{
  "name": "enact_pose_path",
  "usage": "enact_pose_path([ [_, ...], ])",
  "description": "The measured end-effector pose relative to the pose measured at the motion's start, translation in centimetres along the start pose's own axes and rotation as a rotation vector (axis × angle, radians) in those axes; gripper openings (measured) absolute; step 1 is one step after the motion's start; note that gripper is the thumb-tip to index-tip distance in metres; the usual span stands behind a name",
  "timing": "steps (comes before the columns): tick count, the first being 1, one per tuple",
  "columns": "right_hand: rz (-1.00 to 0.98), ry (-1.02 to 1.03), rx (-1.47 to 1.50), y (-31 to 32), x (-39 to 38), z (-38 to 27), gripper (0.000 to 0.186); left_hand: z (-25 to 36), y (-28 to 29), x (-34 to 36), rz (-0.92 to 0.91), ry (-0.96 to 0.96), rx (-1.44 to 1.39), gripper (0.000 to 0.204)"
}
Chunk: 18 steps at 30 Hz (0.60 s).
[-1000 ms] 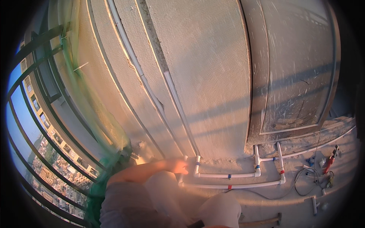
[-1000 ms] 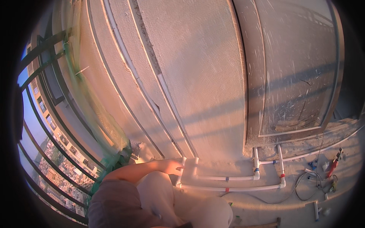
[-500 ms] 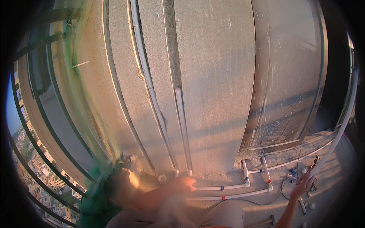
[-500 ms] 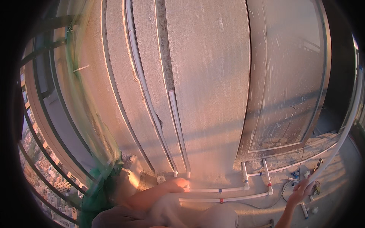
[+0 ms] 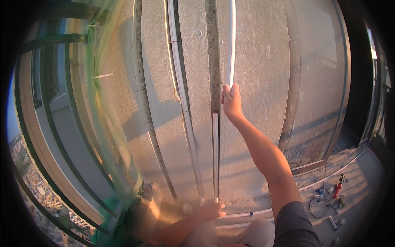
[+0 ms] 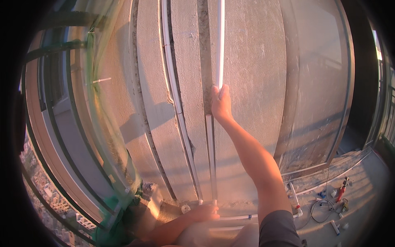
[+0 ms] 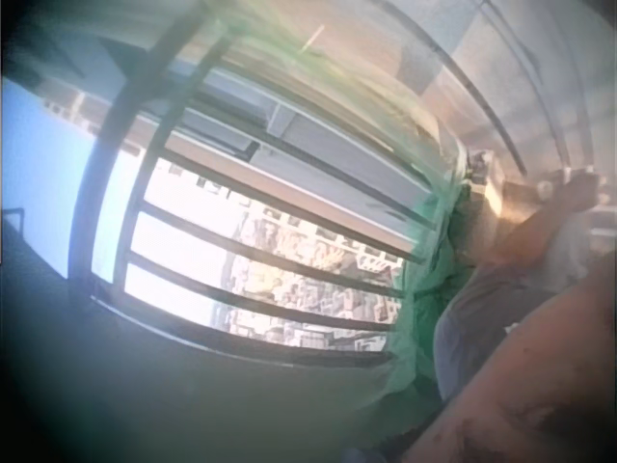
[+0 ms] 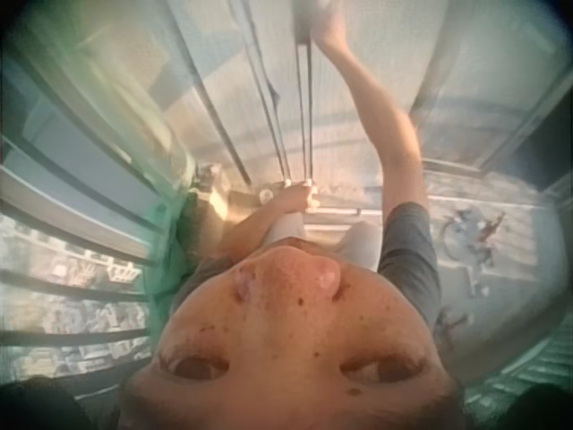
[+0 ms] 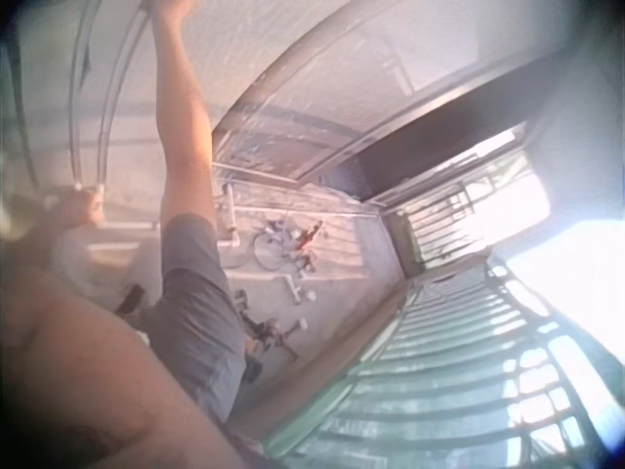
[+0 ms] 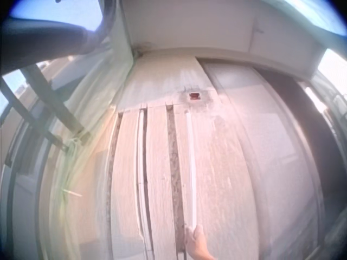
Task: The person secures white PVC pipes to a wall using a hammer and drill, then uses a pipe fusion tool to join pipe sections with fittings. The person hammers nails to secure the pipes, drills holes, and fuses pipe ends to fittings.
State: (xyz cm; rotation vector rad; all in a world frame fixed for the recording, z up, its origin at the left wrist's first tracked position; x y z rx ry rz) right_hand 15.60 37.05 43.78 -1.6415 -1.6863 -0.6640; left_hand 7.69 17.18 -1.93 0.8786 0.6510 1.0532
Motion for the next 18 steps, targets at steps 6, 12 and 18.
enact_pose_path([
  [6, -0.020, -0.042, -0.049, -4.4, -0.7, -1.1, 0.027, 1.7, 3.0, -2.4, 0.059, -0.061, 0.088, 0.051],
  [12, -0.089, -0.187, 0.201, 0.7, -5.1, 1.3, 0.049, 4.7, 6.5, -4.6, 0.125, -0.020, -0.047, 0.042],
  [18, -0.110, -0.173, 0.335, 13.1, -8.5, 0.1, 0.023, 4.7, 4.9, -0.5, -0.103, 0.101, 0.005, 0.036],
])
Point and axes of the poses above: each hand's wrist, its own x-axis towards the middle knuckle, its own y-axis out of the back of the hand, z = x × y, the point moved 5 cm from there along x, towards the middle knuckle
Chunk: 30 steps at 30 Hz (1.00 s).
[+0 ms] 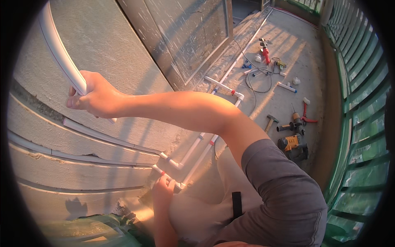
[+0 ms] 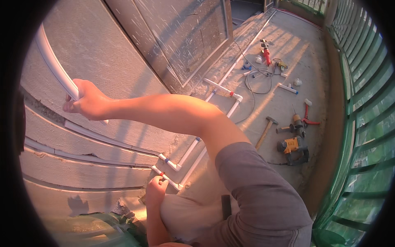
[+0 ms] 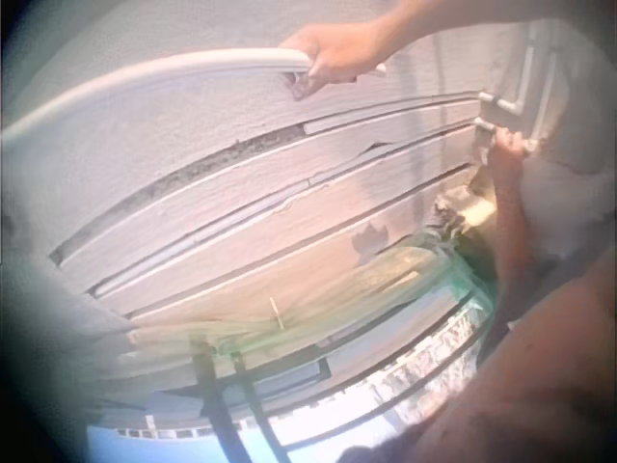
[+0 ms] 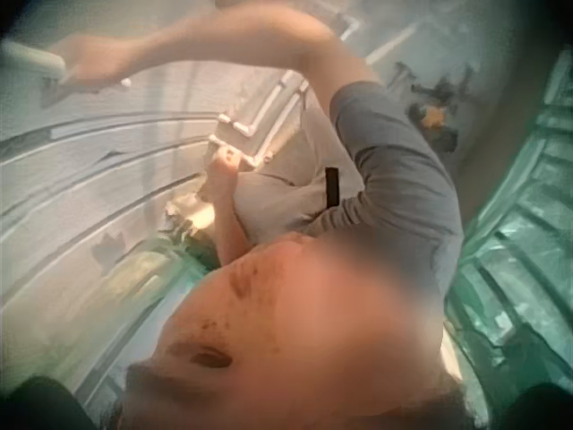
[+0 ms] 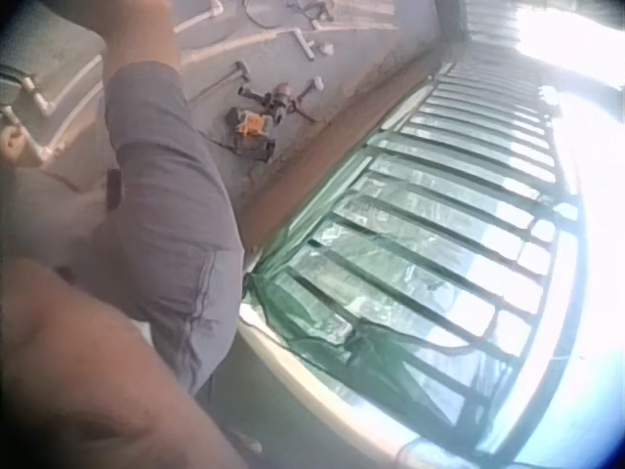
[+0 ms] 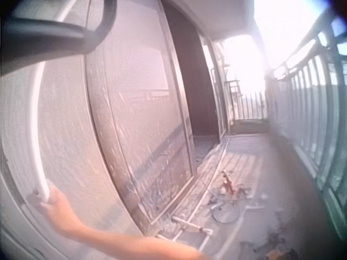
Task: The person secures white PVC pipes to a wall using a hammer and drill, then uses a pipe fusion tool to join pipe sections with fittings. The person hammers nails to secure the pipes, drills holes, and fuses pipe ends to fittings.
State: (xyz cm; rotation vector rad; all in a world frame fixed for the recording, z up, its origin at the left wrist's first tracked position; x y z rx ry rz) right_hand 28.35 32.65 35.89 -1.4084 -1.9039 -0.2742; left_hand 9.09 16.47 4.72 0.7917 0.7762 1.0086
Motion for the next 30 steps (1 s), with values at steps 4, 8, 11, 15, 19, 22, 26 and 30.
enact_pose_path([
  [4, 0.319, -0.216, -0.072, 13.1, -3.6, -4.2, 0.023, 2.2, -1.8, 2.1, -0.156, -0.138, 0.304, 0.027],
  [8, 0.898, -0.428, -0.310, 26.6, -17.5, -13.9, 0.018, 4.0, -0.5, 0.4, -0.365, -0.072, 0.350, 0.039],
  [11, 1.039, -0.790, -0.829, 28.9, -30.6, -26.1, 0.029, 8.0, 4.5, -3.6, -0.519, -0.094, 0.238, 0.047],
  [15, 1.006, -1.463, -0.901, 25.4, -41.7, -41.7, 0.033, 19.0, 13.9, -6.4, -0.590, -0.226, 0.105, 0.043],
  [19, 1.122, -1.764, -0.639, 22.1, -44.5, -50.9, 0.034, 28.6, 21.5, -1.6, -0.586, 0.088, -0.098, 0.034],
  [22, 1.147, -1.850, -0.518, 22.6, -44.0, -53.9, 0.032, 33.0, 25.6, 4.5, -0.546, 0.305, -0.121, 0.033],
  [26, 1.256, -1.711, -0.380, 26.8, -40.0, -55.2, 0.029, 36.8, 28.8, 12.2, -0.449, 0.325, -0.241, 0.021],
  [30, 1.299, -1.452, -0.263, 33.6, -34.8, -56.4, 0.022, 38.4, 26.3, 18.9, -0.502, 0.412, -0.203, 0.018],
])
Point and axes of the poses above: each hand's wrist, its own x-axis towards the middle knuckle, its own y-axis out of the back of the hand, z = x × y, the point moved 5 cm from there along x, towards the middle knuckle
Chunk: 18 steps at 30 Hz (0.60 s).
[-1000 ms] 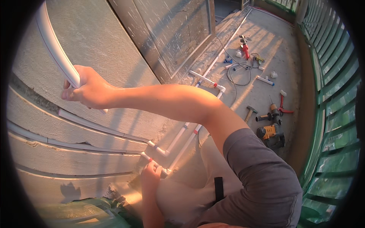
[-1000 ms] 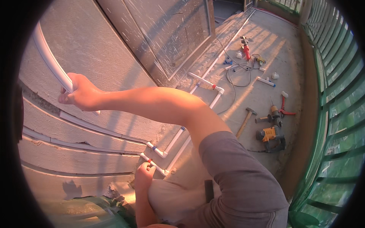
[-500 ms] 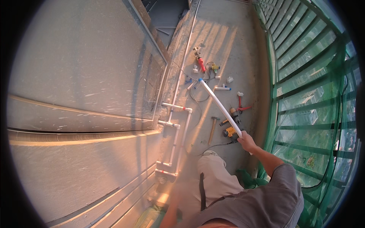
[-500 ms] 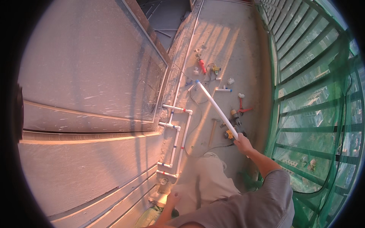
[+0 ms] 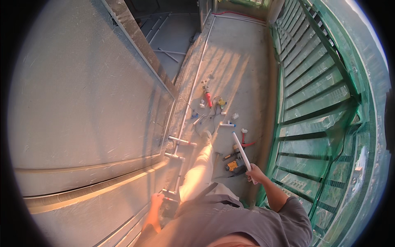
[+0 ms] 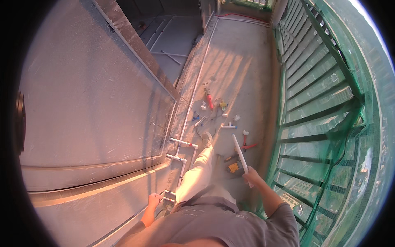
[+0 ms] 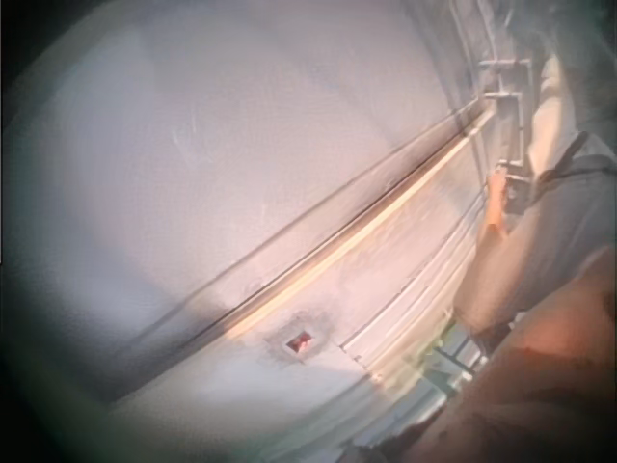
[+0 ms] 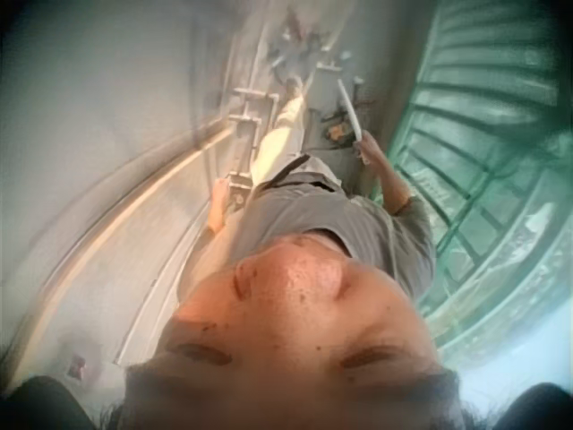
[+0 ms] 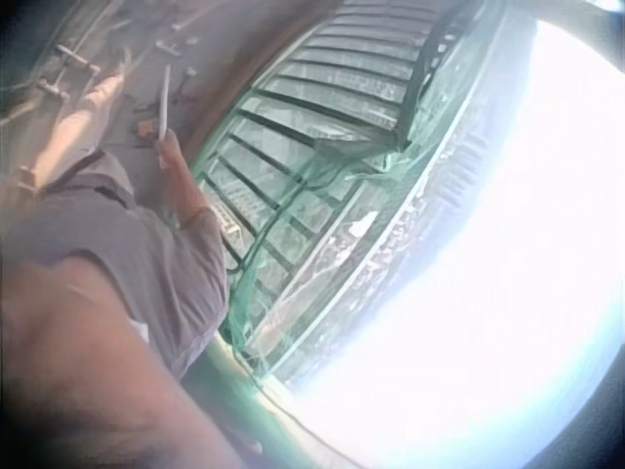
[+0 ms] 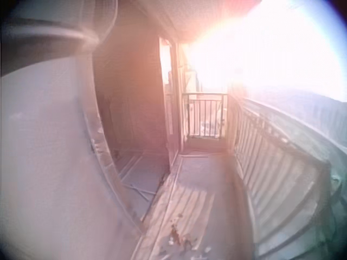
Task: The person secures white PVC pipes to a wall using a hammer and drill, then uses a pipe fusion tool to join pipe sections with fittings. The person hammers nails to secure the pipes, drills holes, and fuses pipe ends to fittings.
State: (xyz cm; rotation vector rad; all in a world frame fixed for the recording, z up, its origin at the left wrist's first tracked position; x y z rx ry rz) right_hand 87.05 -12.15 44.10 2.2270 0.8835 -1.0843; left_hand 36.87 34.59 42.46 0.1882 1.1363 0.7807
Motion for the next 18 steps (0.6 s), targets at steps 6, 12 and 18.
enact_pose_path([
  [6, 0.084, -0.304, -0.353, 7.3, 8.4, -11.4, 0.035, 13.4, -6.8, 14.4, -0.198, 0.201, -0.130, 0.022],
  [12, 0.202, -0.292, -0.638, 15.9, 13.8, -25.0, 0.045, 34.1, -7.0, 21.5, -0.174, -0.141, -0.160, 0.024],
  [18, 0.178, -0.402, -0.488, 24.9, 20.6, -33.6, 0.029, 57.0, -4.7, 27.7, 0.020, -0.264, -0.128, 0.031],
])
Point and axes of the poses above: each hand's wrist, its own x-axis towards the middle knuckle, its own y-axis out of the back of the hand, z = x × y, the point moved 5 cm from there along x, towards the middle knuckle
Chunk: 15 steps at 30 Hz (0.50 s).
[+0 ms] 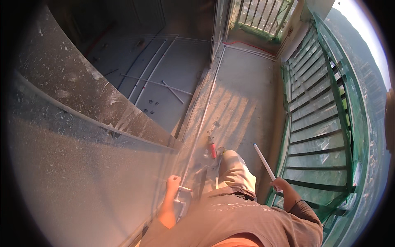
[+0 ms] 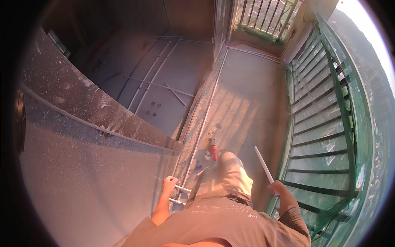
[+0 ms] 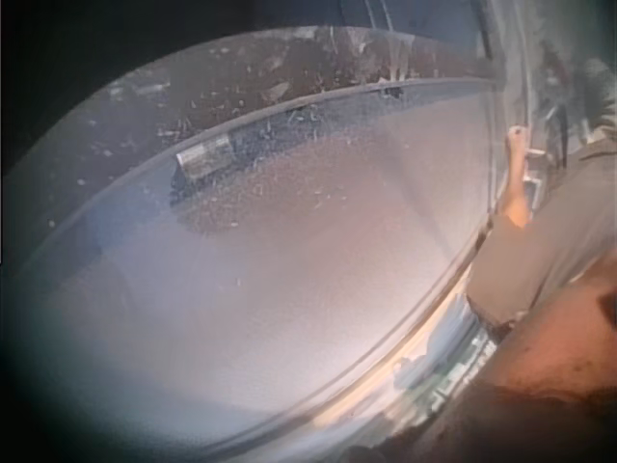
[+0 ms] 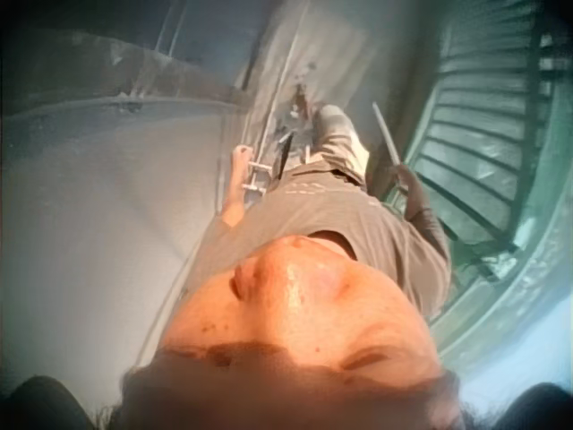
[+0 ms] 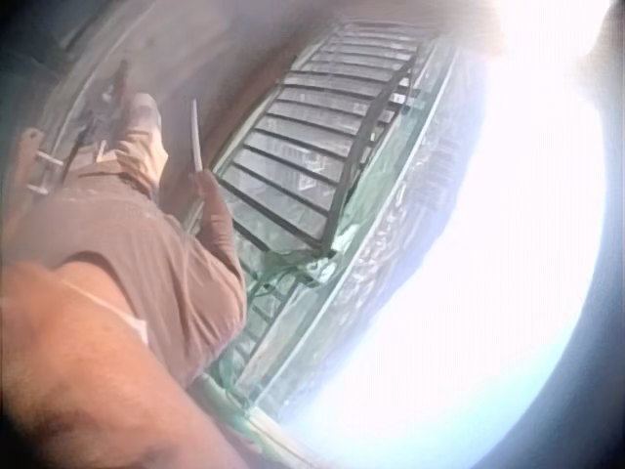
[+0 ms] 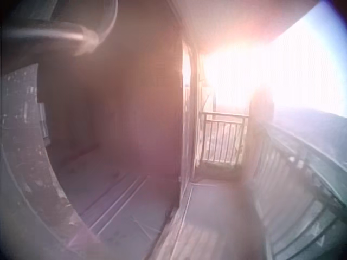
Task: The person secures white PVC pipes to a wall using a hammer and drill, then uses a pipe fusion tool to join pipe sections with fittings. The person hammers nails to secure the pipes, drills holes, and fuses pipe ends to fittings.
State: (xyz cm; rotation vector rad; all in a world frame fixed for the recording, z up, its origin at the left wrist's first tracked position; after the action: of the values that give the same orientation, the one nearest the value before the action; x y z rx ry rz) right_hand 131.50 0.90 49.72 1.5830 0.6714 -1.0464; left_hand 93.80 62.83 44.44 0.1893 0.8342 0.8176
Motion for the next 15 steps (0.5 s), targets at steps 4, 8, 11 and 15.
enact_pose_path([
  [4, 0.084, -0.106, 0.053, 7.3, 7.7, -4.7, 0.027, 11.8, -3.7, 7.0, -0.091, -0.034, -0.125, 0.037],
  [8, -0.092, -0.208, -0.171, 14.3, 18.3, -15.0, 0.025, 20.2, -9.2, 16.4, -0.032, -0.103, -0.170, 0.041],
  [11, -0.291, -0.090, -0.282, 21.0, 25.4, -29.4, 0.026, 24.7, -11.5, 23.9, 0.099, 0.046, -0.150, 0.040],
  [15, -0.301, -0.051, -0.349, 28.7, 28.9, -52.3, 0.030, 28.9, -8.9, 24.6, 0.379, 0.209, -0.051, 0.031],
])
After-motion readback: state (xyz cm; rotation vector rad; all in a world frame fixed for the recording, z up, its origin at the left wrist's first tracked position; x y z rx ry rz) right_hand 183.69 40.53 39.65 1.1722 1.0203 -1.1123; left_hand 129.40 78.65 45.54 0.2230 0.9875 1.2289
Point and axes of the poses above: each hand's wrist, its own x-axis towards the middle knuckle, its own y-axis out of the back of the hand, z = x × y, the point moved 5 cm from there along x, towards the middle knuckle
